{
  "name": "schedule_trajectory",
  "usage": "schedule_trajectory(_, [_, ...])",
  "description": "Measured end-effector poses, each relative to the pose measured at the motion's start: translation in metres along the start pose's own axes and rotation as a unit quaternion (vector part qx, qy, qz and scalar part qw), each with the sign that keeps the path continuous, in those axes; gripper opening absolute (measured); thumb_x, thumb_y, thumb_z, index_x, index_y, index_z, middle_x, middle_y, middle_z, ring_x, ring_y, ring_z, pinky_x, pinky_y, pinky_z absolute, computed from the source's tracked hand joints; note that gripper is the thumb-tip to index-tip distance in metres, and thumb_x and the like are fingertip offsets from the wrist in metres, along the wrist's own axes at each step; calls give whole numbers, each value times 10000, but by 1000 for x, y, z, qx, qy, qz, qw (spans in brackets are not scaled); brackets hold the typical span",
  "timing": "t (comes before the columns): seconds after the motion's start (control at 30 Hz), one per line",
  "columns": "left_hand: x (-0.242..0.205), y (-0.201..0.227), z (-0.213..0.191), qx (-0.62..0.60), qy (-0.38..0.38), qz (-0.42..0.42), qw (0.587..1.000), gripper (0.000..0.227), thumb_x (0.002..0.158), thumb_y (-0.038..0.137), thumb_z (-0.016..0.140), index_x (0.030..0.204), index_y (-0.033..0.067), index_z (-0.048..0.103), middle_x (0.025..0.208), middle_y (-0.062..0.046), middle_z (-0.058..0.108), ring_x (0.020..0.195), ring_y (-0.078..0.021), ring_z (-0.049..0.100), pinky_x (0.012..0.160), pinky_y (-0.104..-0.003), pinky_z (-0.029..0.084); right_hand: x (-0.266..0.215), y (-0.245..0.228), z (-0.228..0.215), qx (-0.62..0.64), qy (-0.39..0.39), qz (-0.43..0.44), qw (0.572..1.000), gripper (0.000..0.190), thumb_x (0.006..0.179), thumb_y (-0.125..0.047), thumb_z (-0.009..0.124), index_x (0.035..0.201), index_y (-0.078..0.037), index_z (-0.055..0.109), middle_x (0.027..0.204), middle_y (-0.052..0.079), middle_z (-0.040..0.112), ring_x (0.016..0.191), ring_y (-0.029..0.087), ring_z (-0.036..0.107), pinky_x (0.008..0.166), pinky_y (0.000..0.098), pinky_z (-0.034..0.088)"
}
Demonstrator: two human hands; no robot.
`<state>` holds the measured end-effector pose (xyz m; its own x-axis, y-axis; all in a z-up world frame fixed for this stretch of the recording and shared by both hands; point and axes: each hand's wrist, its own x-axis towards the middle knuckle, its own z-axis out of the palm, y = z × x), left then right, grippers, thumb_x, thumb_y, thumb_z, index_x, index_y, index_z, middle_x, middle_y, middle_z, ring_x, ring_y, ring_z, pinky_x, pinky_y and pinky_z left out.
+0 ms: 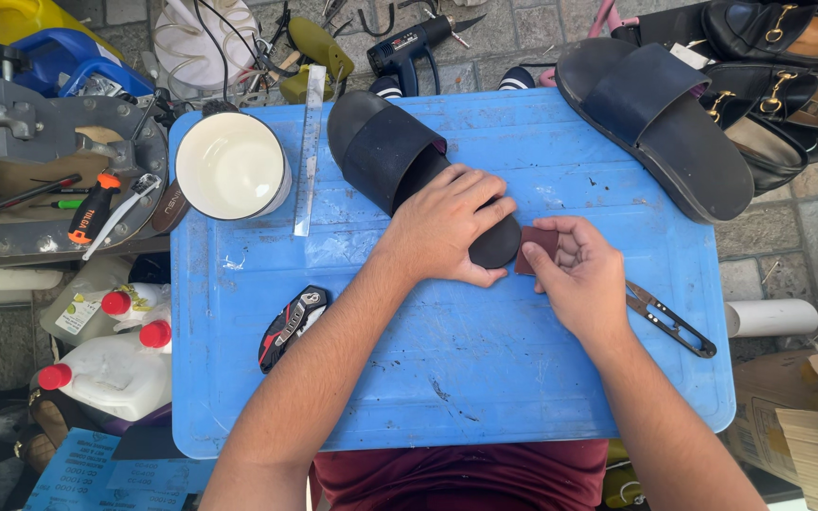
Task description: The person smooths the edges and surfaces of a black slide sandal using a small sanding block. They rotate the sandal to work on the strap, sole, and heel areas, then repeat the process on a second slide.
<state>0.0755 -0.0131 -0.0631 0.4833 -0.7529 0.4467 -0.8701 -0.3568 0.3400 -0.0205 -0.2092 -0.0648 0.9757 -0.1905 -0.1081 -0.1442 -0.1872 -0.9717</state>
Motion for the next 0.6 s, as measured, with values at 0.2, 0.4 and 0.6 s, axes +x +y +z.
schedule_trajectory(0.2, [0, -1, 4, 0, 2, 0, 1000, 727, 636, 512, 870, 1146, 30, 680, 1182, -113, 604, 1152, -300, 590, 1052, -467, 450, 8, 2, 2, 5, 28, 28, 999, 246, 961, -20, 676, 1187, 29, 593, 884, 80, 731, 585, 59, 599, 461, 216, 454])
schedule_trajectory(0.4, [0, 3, 2, -5, -5, -26, 1000, 732, 619, 505, 868, 1155, 39, 692, 1182, -110, 606, 1142, -300, 589, 1055, -467, 444, -3, -1, 2, 6, 14, 40, 999, 263, 946, -26, 681, 1184, 32, 585, 885, 74, 733, 587, 55, 619, 464, 208, 469])
schedule_trajectory(0.6, [1, 6, 4, 3, -4, -31, 1000, 784, 618, 528, 884, 1179, 20, 679, 1201, -124, 604, 1160, -320, 576, 1065, -482, 423, 12, 4, 2, 7, 42, -6, 999, 249, 973, -1, 667, 1203, 40, 583, 976, 78, 730, 663, 44, 618, 508, 201, 476])
